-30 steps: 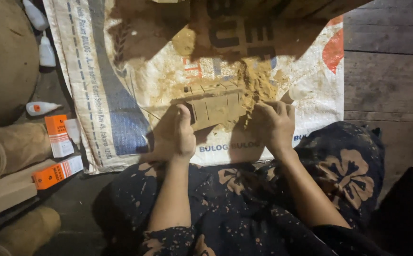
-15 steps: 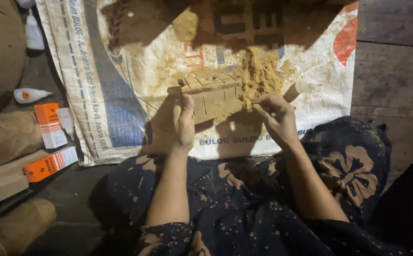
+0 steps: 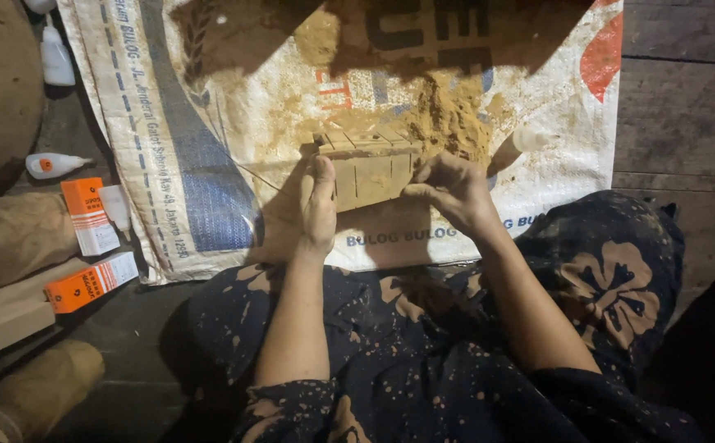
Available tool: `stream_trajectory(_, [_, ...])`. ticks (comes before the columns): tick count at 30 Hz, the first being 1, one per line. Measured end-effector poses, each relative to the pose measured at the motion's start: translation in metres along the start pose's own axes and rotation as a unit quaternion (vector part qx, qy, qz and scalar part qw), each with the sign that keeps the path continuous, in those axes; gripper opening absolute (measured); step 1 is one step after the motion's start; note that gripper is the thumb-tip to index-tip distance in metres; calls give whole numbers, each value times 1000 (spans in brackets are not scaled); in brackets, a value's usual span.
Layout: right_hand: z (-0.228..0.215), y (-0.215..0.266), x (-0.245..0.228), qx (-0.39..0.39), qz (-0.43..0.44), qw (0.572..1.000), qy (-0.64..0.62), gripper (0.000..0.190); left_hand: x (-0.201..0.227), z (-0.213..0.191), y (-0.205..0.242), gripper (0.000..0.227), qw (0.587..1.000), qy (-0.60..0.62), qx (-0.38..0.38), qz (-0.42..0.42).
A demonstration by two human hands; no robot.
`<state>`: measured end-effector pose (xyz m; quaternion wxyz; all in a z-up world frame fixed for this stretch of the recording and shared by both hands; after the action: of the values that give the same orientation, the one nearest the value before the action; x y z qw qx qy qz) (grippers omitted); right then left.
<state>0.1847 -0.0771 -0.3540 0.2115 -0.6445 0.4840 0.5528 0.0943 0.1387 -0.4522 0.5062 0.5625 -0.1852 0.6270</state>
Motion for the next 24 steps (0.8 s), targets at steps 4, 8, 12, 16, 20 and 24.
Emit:
stream_trajectory(4, [-2,-2,10,9,13,999,-38,17,41,10,9,59,999,-33,-14,-27])
stream_trajectory(8, [3,5,19,-12,-1,998,-59,53,36,10,5,60,997,-32,-40,-54])
stream_trajectory(12, [6,2,28,5,-20,999,-27,46,17,0,-3,60,995,-37,-59,-75])
stream_trajectory(16, [5,1,38,93,-27,995,22,27,2,-6,-11,60,990,-43,-90,-100])
stream_trajectory(20, [-7,6,59,178,-193,851,456,13,-15,-14,-19,61,984,-47,-118,-126])
stream_trajectory(24, [-6,5,80,191,-202,817,505,9,-32,-20,-23,61,979,-50,-138,-143])
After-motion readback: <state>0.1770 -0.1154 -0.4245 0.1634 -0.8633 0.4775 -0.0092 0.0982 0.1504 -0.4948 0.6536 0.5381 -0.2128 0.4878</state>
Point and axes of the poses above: each hand's wrist, its own y-axis away from the middle knuckle, its own z-axis out of the palm, x = y × z, the point moved 1 cm from there along -y, towards the middle knuckle, and after that the axes turned 5 degrees about y, right-handed, at the moved point
